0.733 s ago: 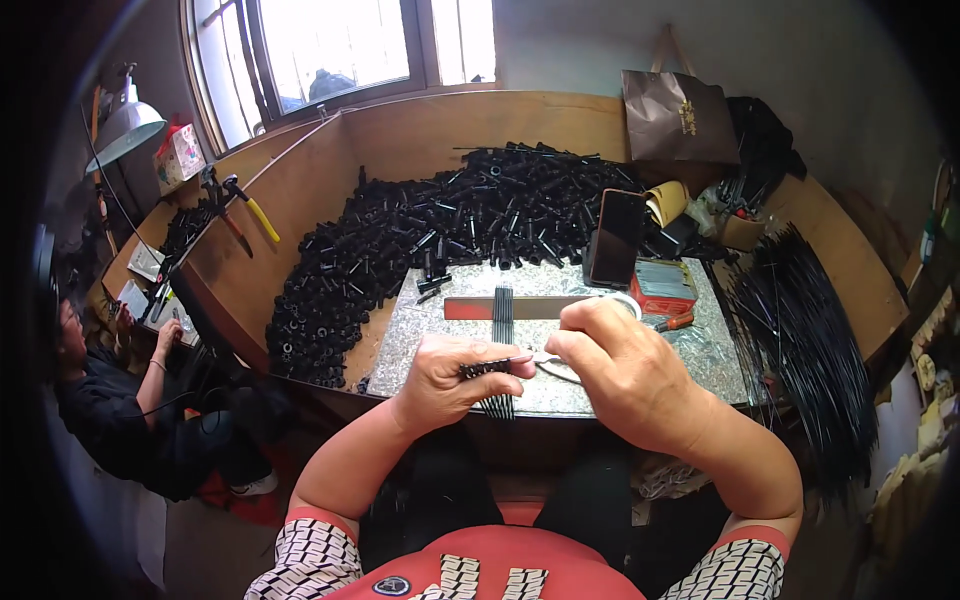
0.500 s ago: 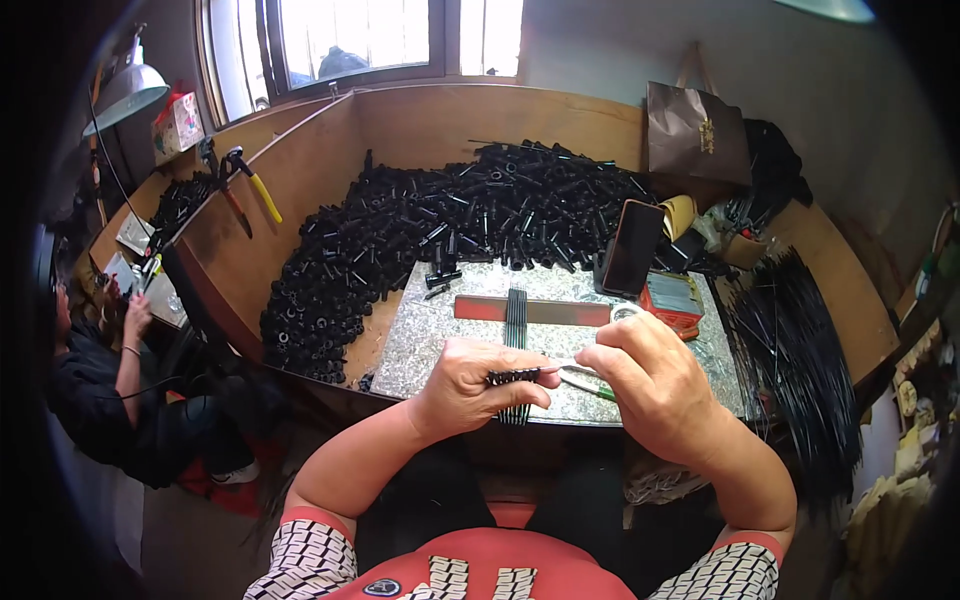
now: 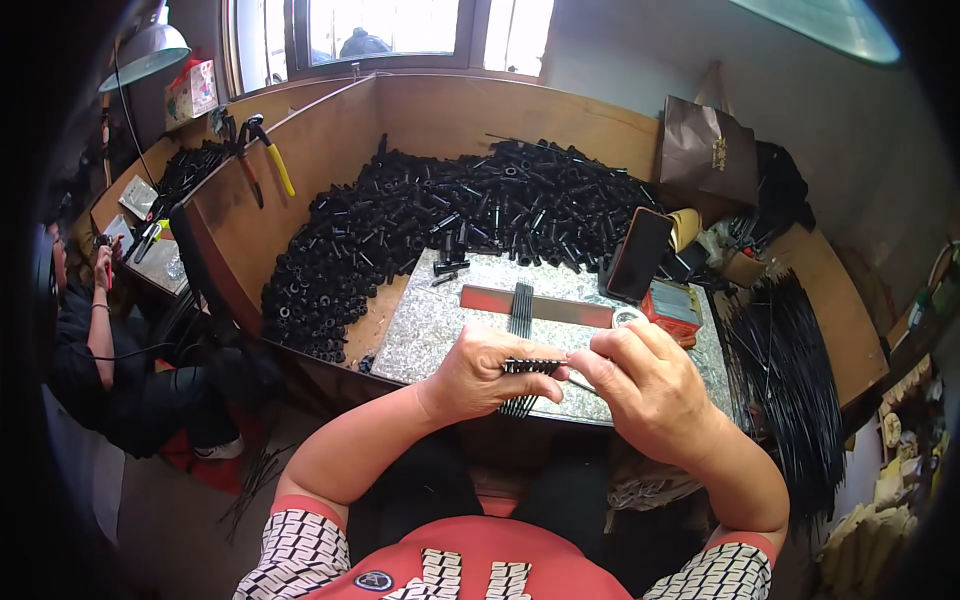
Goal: Assembling bundles of black bristles into metal sleeves, crimping them with pliers, and measuring for quality.
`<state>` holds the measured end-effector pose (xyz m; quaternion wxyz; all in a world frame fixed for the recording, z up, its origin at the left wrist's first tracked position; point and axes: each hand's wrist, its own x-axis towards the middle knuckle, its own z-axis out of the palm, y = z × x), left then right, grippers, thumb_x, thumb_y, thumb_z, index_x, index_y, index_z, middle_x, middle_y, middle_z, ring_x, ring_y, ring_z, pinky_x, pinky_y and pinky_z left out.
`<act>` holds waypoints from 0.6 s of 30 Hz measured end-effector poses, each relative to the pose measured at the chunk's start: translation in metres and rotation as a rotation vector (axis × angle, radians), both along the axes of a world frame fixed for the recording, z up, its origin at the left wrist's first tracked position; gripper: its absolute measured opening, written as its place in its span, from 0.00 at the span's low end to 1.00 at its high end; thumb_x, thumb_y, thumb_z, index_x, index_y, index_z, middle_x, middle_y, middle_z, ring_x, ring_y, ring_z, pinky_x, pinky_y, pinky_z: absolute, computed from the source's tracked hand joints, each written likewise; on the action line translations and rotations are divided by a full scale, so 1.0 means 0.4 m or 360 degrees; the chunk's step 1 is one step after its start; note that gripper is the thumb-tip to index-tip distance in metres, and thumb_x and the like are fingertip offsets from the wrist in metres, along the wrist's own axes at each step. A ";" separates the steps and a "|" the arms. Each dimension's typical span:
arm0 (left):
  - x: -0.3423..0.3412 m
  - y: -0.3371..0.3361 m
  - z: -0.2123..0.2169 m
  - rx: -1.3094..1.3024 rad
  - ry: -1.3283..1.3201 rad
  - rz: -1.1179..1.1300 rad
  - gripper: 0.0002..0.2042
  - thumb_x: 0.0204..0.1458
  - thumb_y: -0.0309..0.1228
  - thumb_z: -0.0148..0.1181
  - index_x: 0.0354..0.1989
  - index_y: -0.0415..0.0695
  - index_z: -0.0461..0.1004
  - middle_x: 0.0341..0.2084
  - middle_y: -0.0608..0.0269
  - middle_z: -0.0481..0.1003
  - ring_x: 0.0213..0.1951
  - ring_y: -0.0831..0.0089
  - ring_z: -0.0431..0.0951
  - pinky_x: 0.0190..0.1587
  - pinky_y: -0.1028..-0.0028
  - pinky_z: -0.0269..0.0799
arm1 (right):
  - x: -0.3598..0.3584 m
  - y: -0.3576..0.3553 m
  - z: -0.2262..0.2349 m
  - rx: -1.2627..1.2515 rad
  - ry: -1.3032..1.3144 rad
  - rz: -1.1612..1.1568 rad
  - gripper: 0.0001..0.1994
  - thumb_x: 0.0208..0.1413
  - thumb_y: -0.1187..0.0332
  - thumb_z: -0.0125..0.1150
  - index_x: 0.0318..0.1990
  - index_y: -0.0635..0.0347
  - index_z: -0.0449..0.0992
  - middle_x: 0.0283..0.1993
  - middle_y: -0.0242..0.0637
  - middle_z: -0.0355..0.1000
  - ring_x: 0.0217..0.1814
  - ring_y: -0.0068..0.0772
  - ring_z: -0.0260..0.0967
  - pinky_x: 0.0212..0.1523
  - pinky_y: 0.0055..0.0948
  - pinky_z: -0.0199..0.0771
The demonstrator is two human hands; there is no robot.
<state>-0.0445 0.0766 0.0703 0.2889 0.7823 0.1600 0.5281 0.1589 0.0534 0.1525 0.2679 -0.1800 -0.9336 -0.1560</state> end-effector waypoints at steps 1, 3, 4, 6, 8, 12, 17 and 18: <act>0.004 0.003 -0.012 0.0014 -0.0060 0.0036 0.13 0.44 0.27 0.68 0.39 0.39 0.78 0.28 0.60 0.81 0.31 0.75 0.81 0.34 0.78 0.75 | 0.002 -0.002 -0.004 0.0006 -0.0017 -0.0010 0.17 0.39 0.82 0.58 0.41 0.65 0.73 0.33 0.40 0.66 0.31 0.40 0.66 0.32 0.34 0.69; 0.009 0.000 -0.021 0.0033 -0.0116 0.0069 0.12 0.44 0.27 0.68 0.39 0.39 0.79 0.28 0.60 0.81 0.31 0.76 0.81 0.33 0.78 0.75 | 0.009 -0.006 -0.006 0.0016 -0.0030 -0.0022 0.17 0.39 0.82 0.58 0.42 0.65 0.72 0.33 0.41 0.66 0.31 0.40 0.66 0.32 0.35 0.69; 0.009 -0.004 -0.023 -0.0030 -0.0113 0.0100 0.12 0.44 0.28 0.69 0.38 0.39 0.79 0.28 0.60 0.81 0.30 0.76 0.81 0.33 0.78 0.75 | 0.012 -0.010 -0.005 0.0008 -0.0036 -0.0034 0.17 0.39 0.82 0.57 0.42 0.65 0.72 0.34 0.41 0.66 0.32 0.40 0.66 0.32 0.34 0.69; 0.007 -0.010 -0.024 -0.0089 -0.0102 0.0125 0.12 0.43 0.28 0.69 0.37 0.39 0.79 0.28 0.60 0.81 0.30 0.77 0.81 0.33 0.79 0.75 | 0.018 -0.015 -0.006 0.0002 -0.0035 -0.0051 0.18 0.39 0.83 0.57 0.42 0.66 0.72 0.34 0.42 0.66 0.32 0.40 0.66 0.32 0.34 0.69; 0.008 -0.016 -0.020 -0.0063 -0.0108 0.0181 0.12 0.42 0.29 0.70 0.36 0.39 0.79 0.27 0.60 0.81 0.28 0.76 0.81 0.32 0.79 0.74 | 0.020 -0.016 -0.004 0.0037 -0.0043 -0.0053 0.18 0.39 0.82 0.58 0.42 0.65 0.72 0.34 0.41 0.67 0.32 0.40 0.66 0.31 0.33 0.69; 0.013 -0.018 -0.021 0.0037 -0.0130 0.0261 0.12 0.42 0.30 0.70 0.35 0.39 0.80 0.27 0.60 0.80 0.27 0.76 0.80 0.31 0.78 0.74 | 0.024 -0.020 -0.001 0.0054 -0.0046 -0.0045 0.18 0.39 0.81 0.59 0.43 0.64 0.73 0.34 0.40 0.67 0.32 0.38 0.66 0.31 0.32 0.70; 0.017 -0.018 -0.021 0.0050 -0.0085 0.0278 0.12 0.42 0.33 0.70 0.33 0.39 0.80 0.23 0.56 0.79 0.24 0.71 0.80 0.26 0.76 0.72 | 0.036 -0.011 0.002 0.0045 -0.0037 0.0023 0.19 0.40 0.79 0.59 0.44 0.64 0.74 0.34 0.39 0.67 0.32 0.36 0.66 0.30 0.31 0.70; 0.019 -0.018 -0.021 0.0054 -0.0081 0.0280 0.12 0.42 0.33 0.70 0.33 0.39 0.80 0.23 0.56 0.79 0.24 0.71 0.80 0.26 0.76 0.72 | 0.036 -0.010 0.000 0.0049 -0.0033 0.0024 0.19 0.40 0.79 0.59 0.44 0.64 0.74 0.34 0.39 0.67 0.32 0.36 0.66 0.30 0.31 0.70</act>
